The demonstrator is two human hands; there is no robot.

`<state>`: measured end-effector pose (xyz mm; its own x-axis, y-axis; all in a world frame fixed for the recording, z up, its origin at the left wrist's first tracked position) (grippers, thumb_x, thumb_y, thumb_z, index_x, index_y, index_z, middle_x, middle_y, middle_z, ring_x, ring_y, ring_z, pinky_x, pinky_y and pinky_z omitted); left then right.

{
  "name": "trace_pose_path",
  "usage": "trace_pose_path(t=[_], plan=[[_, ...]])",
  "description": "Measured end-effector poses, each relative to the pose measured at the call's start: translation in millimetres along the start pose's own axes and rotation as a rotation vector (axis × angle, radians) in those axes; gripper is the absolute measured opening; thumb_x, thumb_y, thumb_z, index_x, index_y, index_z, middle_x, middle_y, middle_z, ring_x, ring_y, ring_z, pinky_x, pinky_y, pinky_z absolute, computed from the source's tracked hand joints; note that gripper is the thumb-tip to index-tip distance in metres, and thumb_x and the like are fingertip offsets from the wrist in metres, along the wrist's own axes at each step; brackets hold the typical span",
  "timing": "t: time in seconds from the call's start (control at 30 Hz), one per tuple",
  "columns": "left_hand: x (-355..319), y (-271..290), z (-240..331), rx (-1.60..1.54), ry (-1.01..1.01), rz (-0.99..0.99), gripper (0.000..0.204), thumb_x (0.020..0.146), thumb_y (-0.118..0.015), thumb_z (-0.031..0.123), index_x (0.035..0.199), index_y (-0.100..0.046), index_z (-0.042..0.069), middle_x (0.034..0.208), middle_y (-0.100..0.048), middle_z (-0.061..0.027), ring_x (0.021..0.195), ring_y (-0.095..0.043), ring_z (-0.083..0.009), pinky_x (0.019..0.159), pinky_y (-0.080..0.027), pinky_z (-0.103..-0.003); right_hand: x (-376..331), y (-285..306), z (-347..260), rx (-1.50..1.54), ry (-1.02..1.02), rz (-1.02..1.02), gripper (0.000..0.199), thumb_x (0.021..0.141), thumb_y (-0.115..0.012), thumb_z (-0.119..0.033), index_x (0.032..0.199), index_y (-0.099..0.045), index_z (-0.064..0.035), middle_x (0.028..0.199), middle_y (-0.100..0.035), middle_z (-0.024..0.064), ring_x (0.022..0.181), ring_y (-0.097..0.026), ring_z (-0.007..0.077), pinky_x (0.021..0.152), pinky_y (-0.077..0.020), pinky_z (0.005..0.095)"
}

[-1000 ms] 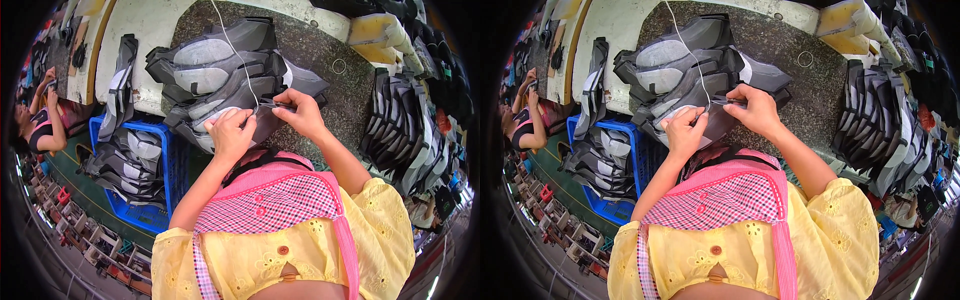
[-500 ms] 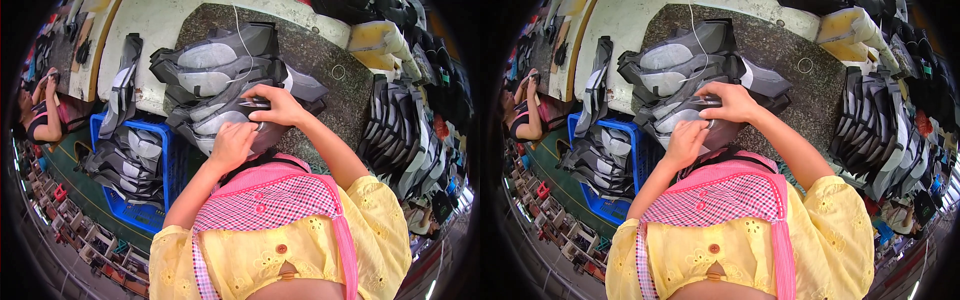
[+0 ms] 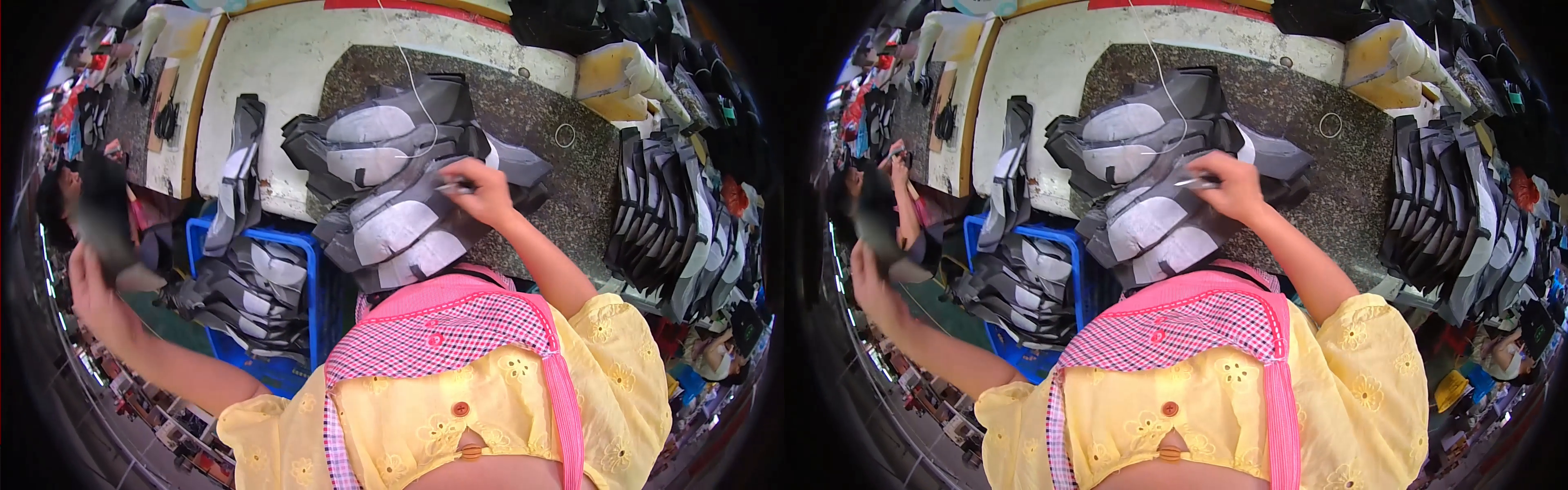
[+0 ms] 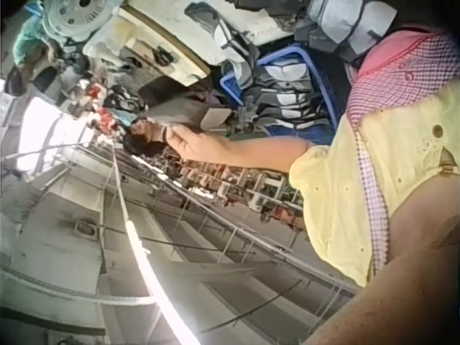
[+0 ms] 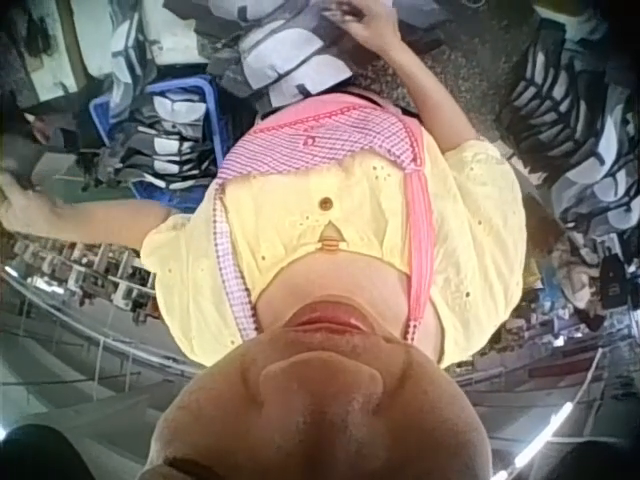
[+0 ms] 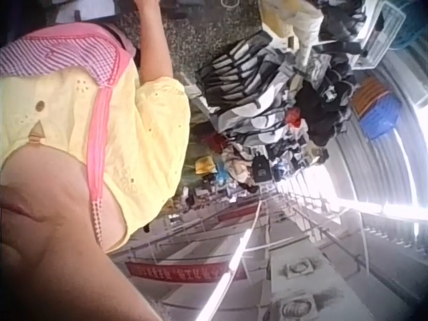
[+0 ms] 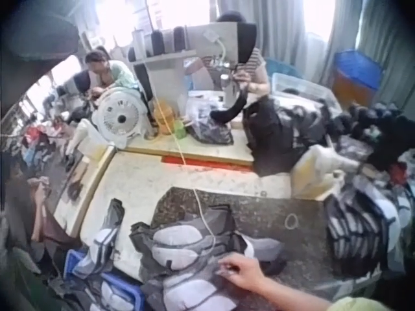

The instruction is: Cutting loose threads from shoe upper components using a thread clipper.

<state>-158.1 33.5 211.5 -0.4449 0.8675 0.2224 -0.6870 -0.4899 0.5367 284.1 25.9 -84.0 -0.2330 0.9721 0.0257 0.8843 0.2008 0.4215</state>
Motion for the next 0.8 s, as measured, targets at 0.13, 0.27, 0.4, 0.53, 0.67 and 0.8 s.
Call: trace_pose_path(t=[0.13, 0.27, 0.4, 0.53, 0.67, 0.8], plan=[[101, -77, -162, 0.657, -0.225, -0.181, 0.033, 0.089, -0.047, 0.025, 0.102, -0.058, -0.003, 0.100, -0.060, -0.0209, 0.093, -0.057, -0.0315, 0.083, -0.042, -0.036, 14, 40, 13, -0.164, -0.234, 0.358, 0.037, 0.074, -0.069, -0.021, 0.105, -0.058, -0.0061, 0.093, -0.061, 0.0084, 0.087, -0.059, 0.0200, 0.076, -0.0450, 0.0283], [63, -148, -299, 1.051, -0.095, -0.120, 0.059, 0.088, -0.045, 0.043, 0.132, -0.035, 0.004, 0.130, -0.037, -0.0262, 0.119, -0.033, -0.0455, 0.099, -0.025, -0.048, 44, 31, 35, -0.474, -0.509, -0.041, 0.066, 0.060, -0.072, -0.049, 0.111, -0.057, -0.0091, 0.099, -0.060, 0.0138, 0.097, -0.057, 0.0305, 0.083, -0.0444, 0.0386], [-10, -240, -174, 0.389, -0.408, -0.306, 0.049, 0.083, -0.058, 0.027, 0.123, -0.045, 0.002, 0.121, -0.048, -0.0202, 0.114, -0.041, -0.0363, 0.098, -0.028, -0.044, 56, 39, 53, -0.335, -0.471, -0.005, 0.058, 0.061, -0.075, -0.038, 0.104, -0.058, -0.0028, 0.097, -0.061, 0.0163, 0.092, -0.059, 0.0285, 0.080, -0.0447, 0.0369], [-89, -322, -114, 0.375, -0.655, -0.631, 0.060, 0.079, -0.058, 0.039, 0.129, -0.042, 0.010, 0.133, -0.037, -0.0188, 0.123, -0.032, -0.0382, 0.102, -0.026, -0.044, 91, 34, 43, 0.016, -0.358, 0.013, 0.032, 0.065, -0.073, -0.020, 0.081, -0.055, 0.0011, 0.072, -0.057, 0.0105, 0.067, -0.050, 0.0188, 0.064, -0.0415, 0.0319], [-79, -348, -95, -0.018, -0.426, -0.501, 0.055, 0.080, -0.057, 0.036, 0.126, -0.046, 0.008, 0.129, -0.042, -0.0193, 0.119, -0.038, -0.0359, 0.099, -0.029, -0.043, 121, 66, 14, 0.023, -0.198, 0.077, 0.026, 0.066, -0.071, -0.013, 0.073, -0.052, 0.0026, 0.064, -0.050, 0.0064, 0.063, -0.045, 0.0122, 0.058, -0.0387, 0.0306], [-75, -359, -84, -0.013, -0.510, -0.580, 0.048, 0.078, -0.060, 0.035, 0.120, -0.053, 0.014, 0.128, -0.044, -0.0161, 0.117, -0.041, -0.0335, 0.097, -0.031, -0.042, 108, 79, 21, -0.037, -0.148, 0.143, 0.028, 0.066, -0.071, -0.016, 0.079, -0.054, 0.0027, 0.067, -0.053, 0.0123, 0.062, -0.050, 0.0229, 0.062, -0.0422, 0.0336]])
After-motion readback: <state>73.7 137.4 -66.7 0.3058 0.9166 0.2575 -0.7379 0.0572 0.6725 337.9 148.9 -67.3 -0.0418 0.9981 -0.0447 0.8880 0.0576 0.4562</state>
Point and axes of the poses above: each hand's wrist, its own x-axis towards the middle knuckle, its own y-axis out of the back of the hand, z = x × y, the point moved 5 cm from there along x, towards the middle knuckle
